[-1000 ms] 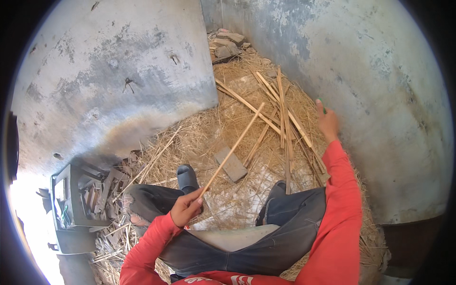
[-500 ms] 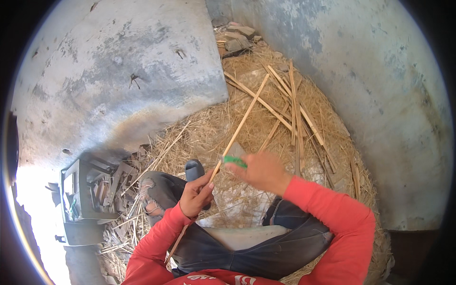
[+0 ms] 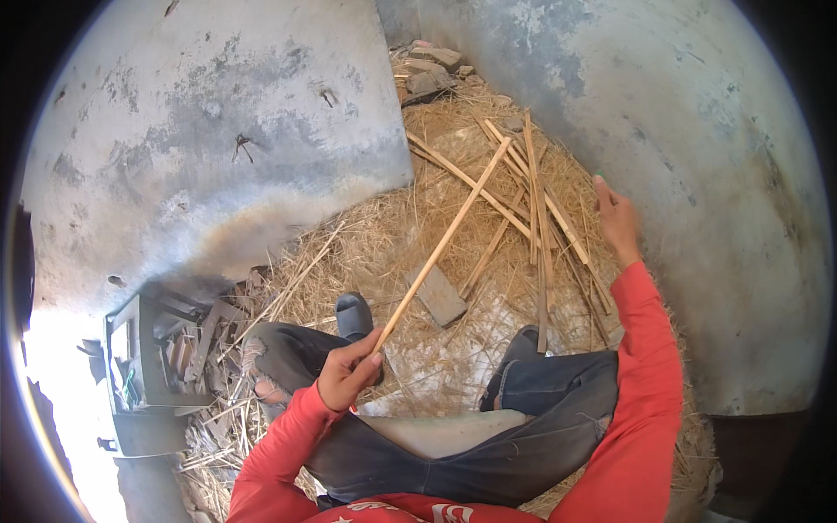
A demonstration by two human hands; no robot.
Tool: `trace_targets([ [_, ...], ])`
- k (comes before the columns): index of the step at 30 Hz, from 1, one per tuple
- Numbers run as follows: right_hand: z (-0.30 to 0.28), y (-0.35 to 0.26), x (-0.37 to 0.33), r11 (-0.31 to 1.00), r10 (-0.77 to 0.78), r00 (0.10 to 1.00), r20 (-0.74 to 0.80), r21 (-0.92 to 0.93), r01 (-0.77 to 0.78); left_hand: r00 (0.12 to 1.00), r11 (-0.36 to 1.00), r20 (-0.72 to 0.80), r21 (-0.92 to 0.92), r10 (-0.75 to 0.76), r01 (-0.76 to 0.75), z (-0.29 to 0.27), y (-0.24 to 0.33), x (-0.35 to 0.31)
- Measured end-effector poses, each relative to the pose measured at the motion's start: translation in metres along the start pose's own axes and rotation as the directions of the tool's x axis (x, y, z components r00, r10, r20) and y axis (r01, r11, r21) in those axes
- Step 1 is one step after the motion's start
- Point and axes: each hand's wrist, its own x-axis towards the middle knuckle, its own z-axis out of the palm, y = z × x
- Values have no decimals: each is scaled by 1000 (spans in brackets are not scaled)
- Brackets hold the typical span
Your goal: The person strips thin layers of wood using a small tool, holding the long wood strips by hand and pulling the tool along their length while sitting on a floor covered in straw.
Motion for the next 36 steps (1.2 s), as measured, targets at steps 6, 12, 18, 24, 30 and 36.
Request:
trace_targets([
  [6, 30, -140, -85, 737, -317, 826, 466, 669, -95, 992, 996, 127, -87, 0, 12, 17, 10, 13],
  [12, 40, -173, -104, 640, -212, 873, 439, 738, -216, 815, 551, 140, 672, 562, -495, 14, 52, 36],
  [18, 51, -160, -101, 654, -119, 886, 449, 706, -270, 872, 365, 311, 816, 377, -448, 52, 160, 49],
  [24, 50, -162, -106, 695, -106, 904, 413, 681, -230, 653, 293, 547, 604, 524, -741, 158, 233, 40],
  [30, 51, -158, -104, 701, -156, 888, 432, 682, -209, 643, 384, 388, 562, 660, -733, 225, 259, 23],
  [36, 48, -160, -104, 711, -159, 886, 435, 674, -203, 613, 47, 577, 706, 540, -706, 180, 260, 7],
])
